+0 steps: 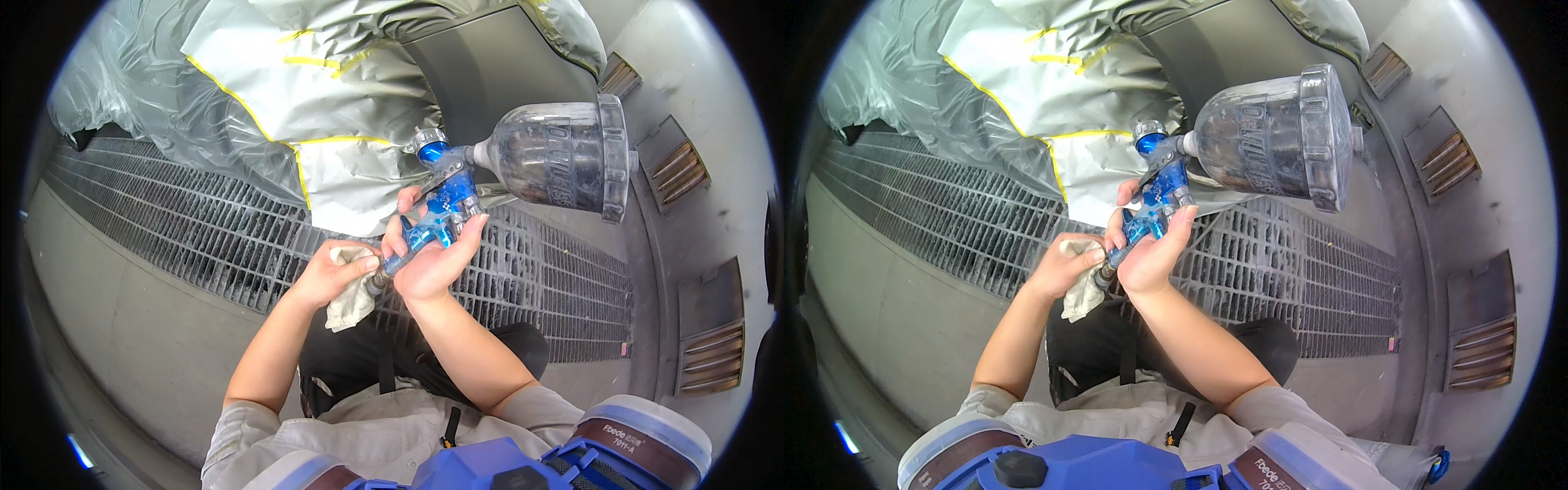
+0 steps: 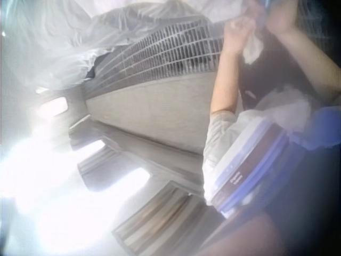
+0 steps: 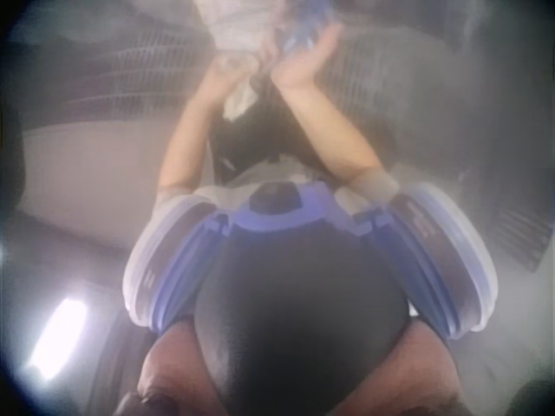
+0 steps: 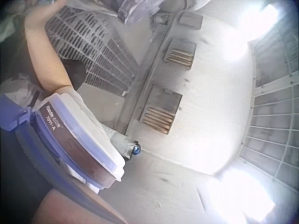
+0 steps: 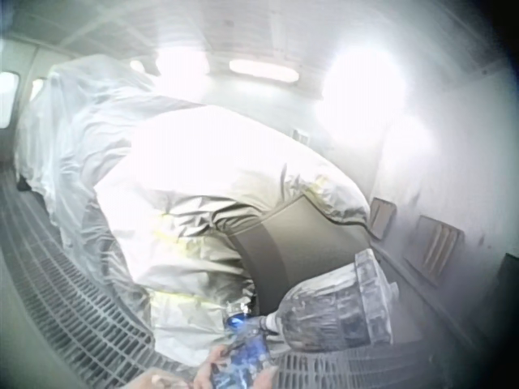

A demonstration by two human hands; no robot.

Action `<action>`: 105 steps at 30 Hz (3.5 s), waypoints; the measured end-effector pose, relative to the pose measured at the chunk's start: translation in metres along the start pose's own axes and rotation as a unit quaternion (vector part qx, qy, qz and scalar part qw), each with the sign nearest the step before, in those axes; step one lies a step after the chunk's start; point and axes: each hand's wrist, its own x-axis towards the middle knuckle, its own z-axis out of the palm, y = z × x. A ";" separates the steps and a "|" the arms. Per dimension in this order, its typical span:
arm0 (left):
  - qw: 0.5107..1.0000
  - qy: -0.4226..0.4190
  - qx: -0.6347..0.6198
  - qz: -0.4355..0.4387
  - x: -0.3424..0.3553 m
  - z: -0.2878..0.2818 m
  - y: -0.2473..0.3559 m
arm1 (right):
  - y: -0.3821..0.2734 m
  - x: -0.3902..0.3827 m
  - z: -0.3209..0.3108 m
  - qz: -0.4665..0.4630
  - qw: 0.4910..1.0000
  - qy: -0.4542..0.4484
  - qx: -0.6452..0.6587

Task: The person uses a spray gun to apply grey paint to a car bumper in a paint booth. They repeatedly wipe the surface with a cloth while spraying, then move around the part to cover different areas. The person briefly pauses to remove a piece of tape from the booth wall before resuming the painting process.

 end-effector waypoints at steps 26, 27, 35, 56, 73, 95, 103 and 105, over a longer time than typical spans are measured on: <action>0.936 0.335 -0.105 -0.008 -0.140 -0.026 -0.117 | 0.157 0.068 -0.019 -0.221 0.968 0.030 -0.112; 0.935 0.337 -0.106 -0.011 -0.140 -0.027 -0.117 | 0.161 0.067 -0.019 -0.205 0.974 0.028 -0.095; 0.947 0.304 -0.097 -0.025 -0.145 -0.022 -0.116 | 0.165 0.076 -0.026 -0.196 0.977 -0.004 -0.078; 0.956 0.269 -0.110 -0.043 -0.124 -0.024 -0.121 | 0.135 0.049 -0.039 -0.121 0.988 -0.079 -0.051; 0.957 0.269 -0.089 -0.054 -0.122 -0.036 -0.127 | 0.113 0.014 -0.081 -0.118 0.992 0.017 -0.031; 0.989 0.145 -0.035 0.017 -0.103 -0.052 -0.126 | 0.088 -0.001 -0.141 0.022 0.931 0.364 0.014; 0.996 0.011 0.007 -0.083 -0.004 0.070 -0.099 | -0.036 -0.019 -0.119 0.115 0.966 0.219 -0.069; 0.987 -0.077 -0.070 -0.120 0.010 0.096 -0.100 | -0.055 -0.028 -0.116 0.137 0.965 0.187 -0.124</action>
